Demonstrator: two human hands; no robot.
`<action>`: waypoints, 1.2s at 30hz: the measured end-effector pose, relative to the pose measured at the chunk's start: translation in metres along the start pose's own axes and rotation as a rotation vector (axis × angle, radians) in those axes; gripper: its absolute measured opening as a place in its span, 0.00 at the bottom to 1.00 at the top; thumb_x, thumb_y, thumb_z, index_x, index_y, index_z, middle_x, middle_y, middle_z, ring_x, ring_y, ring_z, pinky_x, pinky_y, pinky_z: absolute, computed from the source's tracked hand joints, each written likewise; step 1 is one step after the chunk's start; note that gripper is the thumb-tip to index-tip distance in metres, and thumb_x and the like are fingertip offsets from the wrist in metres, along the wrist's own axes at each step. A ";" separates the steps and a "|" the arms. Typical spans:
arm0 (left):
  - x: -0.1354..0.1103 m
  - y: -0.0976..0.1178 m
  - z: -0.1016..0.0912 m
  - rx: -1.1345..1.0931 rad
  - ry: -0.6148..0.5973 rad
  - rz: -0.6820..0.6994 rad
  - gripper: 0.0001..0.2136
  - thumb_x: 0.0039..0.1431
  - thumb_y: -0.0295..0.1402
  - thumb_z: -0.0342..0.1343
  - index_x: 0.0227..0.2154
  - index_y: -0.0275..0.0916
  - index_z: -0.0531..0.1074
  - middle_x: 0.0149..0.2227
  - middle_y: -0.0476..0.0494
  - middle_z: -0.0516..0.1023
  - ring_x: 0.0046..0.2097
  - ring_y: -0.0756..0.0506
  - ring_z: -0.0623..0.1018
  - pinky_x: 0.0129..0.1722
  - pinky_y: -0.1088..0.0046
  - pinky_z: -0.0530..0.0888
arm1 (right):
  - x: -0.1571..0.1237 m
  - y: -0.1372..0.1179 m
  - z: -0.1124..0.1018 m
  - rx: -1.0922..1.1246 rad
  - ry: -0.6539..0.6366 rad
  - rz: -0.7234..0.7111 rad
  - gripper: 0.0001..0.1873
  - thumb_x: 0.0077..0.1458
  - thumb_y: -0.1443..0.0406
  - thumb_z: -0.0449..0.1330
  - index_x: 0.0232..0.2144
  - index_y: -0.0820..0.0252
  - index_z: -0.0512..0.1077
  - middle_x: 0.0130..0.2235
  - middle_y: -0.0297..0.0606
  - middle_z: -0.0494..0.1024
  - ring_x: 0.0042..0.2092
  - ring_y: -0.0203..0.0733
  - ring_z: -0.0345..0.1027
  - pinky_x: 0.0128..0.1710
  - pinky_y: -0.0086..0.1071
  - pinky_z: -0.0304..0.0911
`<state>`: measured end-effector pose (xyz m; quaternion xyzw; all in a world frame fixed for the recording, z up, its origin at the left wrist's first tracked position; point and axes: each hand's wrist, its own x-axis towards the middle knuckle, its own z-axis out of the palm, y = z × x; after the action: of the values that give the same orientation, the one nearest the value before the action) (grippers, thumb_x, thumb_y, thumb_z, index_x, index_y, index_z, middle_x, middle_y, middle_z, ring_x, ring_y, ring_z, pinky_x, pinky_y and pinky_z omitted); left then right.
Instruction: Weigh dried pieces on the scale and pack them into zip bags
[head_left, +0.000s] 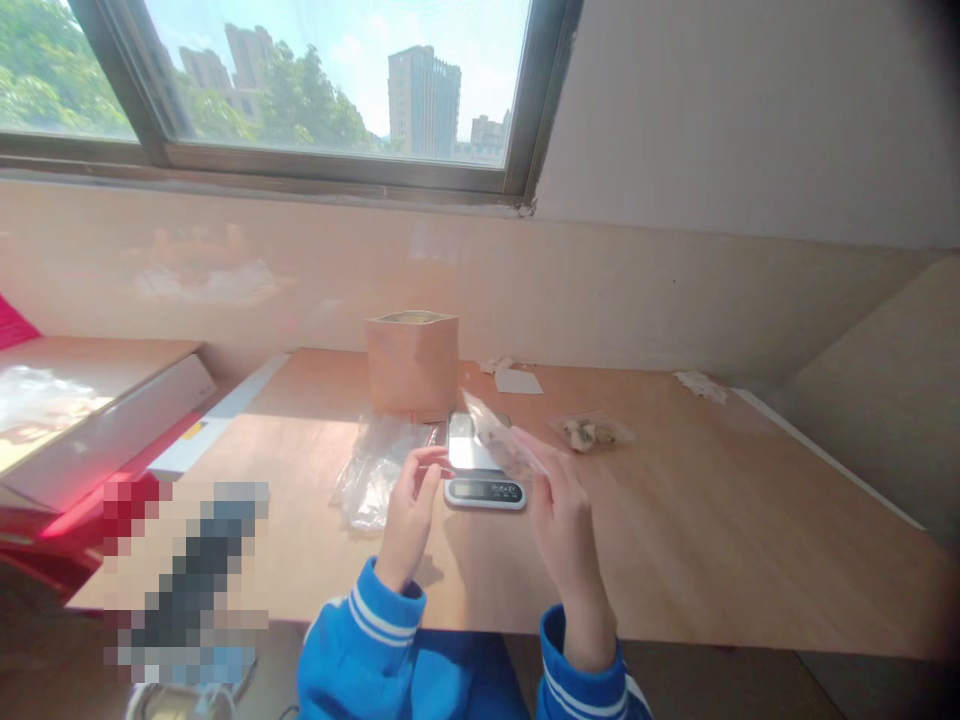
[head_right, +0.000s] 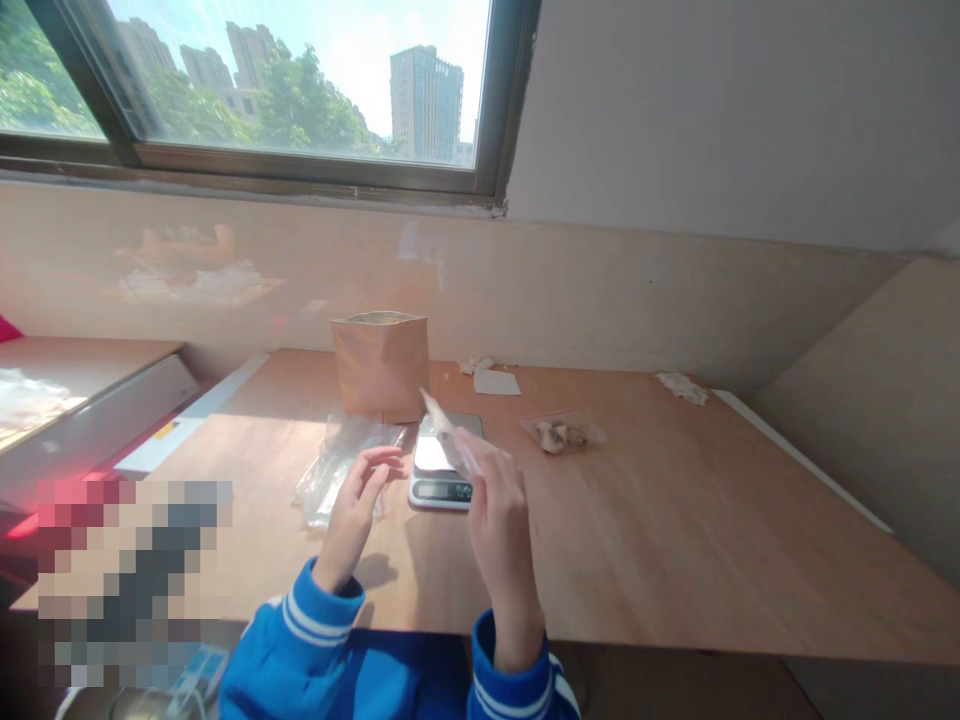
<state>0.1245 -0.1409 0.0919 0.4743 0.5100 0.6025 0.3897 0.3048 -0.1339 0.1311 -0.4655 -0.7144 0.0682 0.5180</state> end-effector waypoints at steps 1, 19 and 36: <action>-0.008 0.014 0.008 -0.159 -0.001 -0.073 0.16 0.60 0.45 0.53 0.42 0.39 0.72 0.37 0.43 0.77 0.40 0.45 0.77 0.46 0.65 0.72 | -0.003 -0.010 0.002 0.051 -0.083 -0.062 0.21 0.64 0.69 0.46 0.53 0.50 0.72 0.51 0.38 0.78 0.52 0.44 0.71 0.51 0.39 0.67; -0.029 0.024 0.000 0.192 -0.009 0.049 0.20 0.63 0.48 0.47 0.31 0.37 0.74 0.33 0.42 0.77 0.38 0.44 0.76 0.43 0.67 0.71 | -0.032 -0.047 0.028 0.386 -0.383 0.306 0.13 0.61 0.58 0.57 0.45 0.57 0.72 0.44 0.40 0.80 0.46 0.44 0.74 0.47 0.35 0.68; -0.031 0.011 0.005 0.471 -0.052 0.233 0.16 0.65 0.45 0.42 0.33 0.41 0.70 0.35 0.41 0.77 0.41 0.43 0.77 0.44 0.65 0.73 | -0.032 -0.040 0.026 0.214 -0.374 0.300 0.19 0.65 0.59 0.48 0.29 0.59 0.74 0.29 0.37 0.78 0.31 0.39 0.71 0.30 0.28 0.61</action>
<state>0.1371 -0.1715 0.0971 0.6227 0.5681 0.4956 0.2097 0.2609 -0.1698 0.1205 -0.4881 -0.7094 0.3043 0.4073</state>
